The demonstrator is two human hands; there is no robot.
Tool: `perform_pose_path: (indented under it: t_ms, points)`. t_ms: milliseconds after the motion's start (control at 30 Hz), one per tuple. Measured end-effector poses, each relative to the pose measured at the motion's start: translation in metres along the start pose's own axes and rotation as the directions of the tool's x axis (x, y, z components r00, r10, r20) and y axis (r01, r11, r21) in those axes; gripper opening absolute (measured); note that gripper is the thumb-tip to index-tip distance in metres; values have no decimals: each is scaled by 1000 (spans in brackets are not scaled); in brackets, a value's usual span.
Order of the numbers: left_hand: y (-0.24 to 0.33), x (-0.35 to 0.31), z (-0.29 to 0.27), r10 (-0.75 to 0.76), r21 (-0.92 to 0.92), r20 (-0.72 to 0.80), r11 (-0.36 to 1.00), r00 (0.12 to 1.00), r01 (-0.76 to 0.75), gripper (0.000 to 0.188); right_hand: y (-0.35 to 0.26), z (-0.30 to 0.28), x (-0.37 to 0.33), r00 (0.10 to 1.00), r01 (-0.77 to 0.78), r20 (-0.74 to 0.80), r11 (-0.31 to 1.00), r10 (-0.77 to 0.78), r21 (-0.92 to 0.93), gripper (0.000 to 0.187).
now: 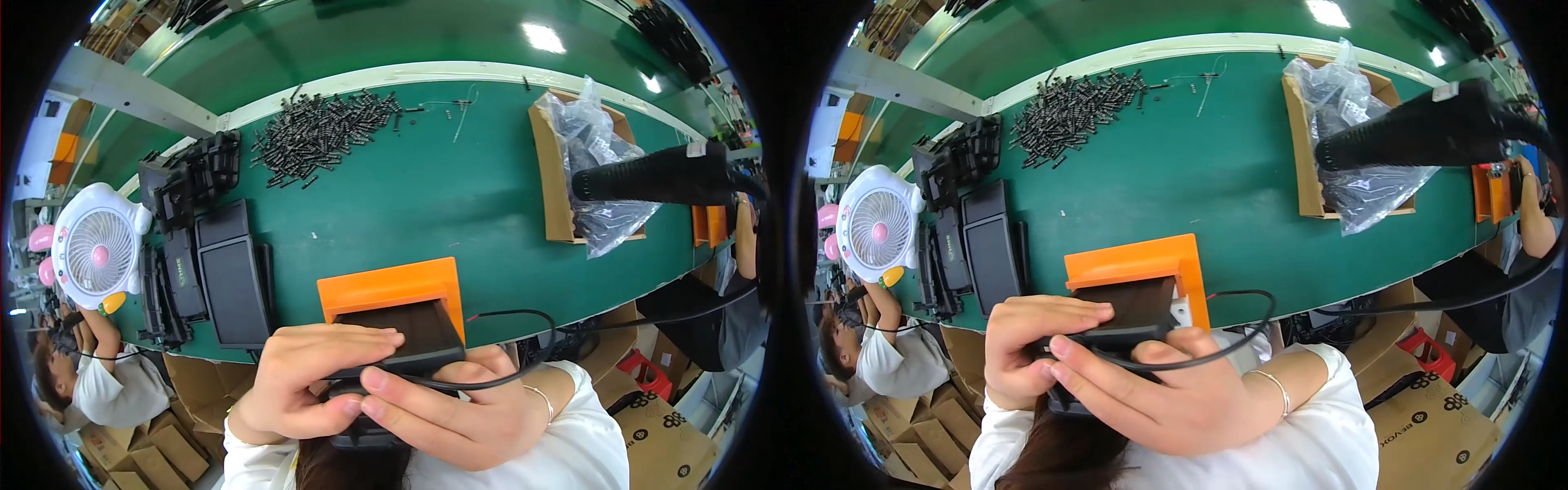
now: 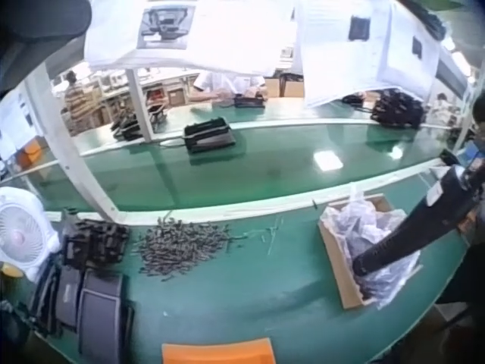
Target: The recorder is assembling electronic components, involving plastic housings and solar panels, using an electric screwdriver.
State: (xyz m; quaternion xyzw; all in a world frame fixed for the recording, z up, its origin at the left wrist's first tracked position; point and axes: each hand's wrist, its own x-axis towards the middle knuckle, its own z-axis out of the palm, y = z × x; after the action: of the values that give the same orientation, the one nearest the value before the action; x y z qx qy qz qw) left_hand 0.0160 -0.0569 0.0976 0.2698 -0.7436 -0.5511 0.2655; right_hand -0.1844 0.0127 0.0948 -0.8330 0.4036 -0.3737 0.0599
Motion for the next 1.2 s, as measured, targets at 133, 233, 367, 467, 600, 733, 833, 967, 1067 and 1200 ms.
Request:
perform_pose_path:
  t_ms: [133,233,367,467,600,733,833,967,1067,1200]
  points:
    - [0,-4,8,-82,-55,-110,996,991,77,37,-2,4,2,997,-83,4,994,83,65,36]
    - [0,-5,12,-70,-38,-123,997,990,66,37,0,4,0,998,-60,21,994,58,93,37]
    - [3,-8,11,-121,-96,-96,989,988,111,44,-1,7,-6,999,-49,-2,991,49,124,39]
    - [-2,-2,-7,-204,-316,21,927,979,200,51,3,7,-5,999,-31,-10,988,33,153,39]
    - [-31,76,-28,-139,122,-171,979,975,161,16,10,12,-2,999,-32,36,985,27,168,41]
    - [-79,171,-24,160,733,-72,678,985,-57,19,10,3,0,1000,10,-15,989,-8,148,43]
    - [-132,211,-21,164,900,0,431,986,-72,17,9,3,-2,999,-15,-25,980,21,197,46]
    - [-169,211,-33,98,943,-21,331,995,-13,11,7,25,-13,993,34,-119,978,-9,205,63]
    - [-160,207,-22,121,959,21,278,992,-54,5,5,26,-21,989,12,-147,985,14,171,58]
    - [-133,200,-26,180,962,-50,274,982,-2,5,3,32,-18,988,41,-156,953,7,301,51]
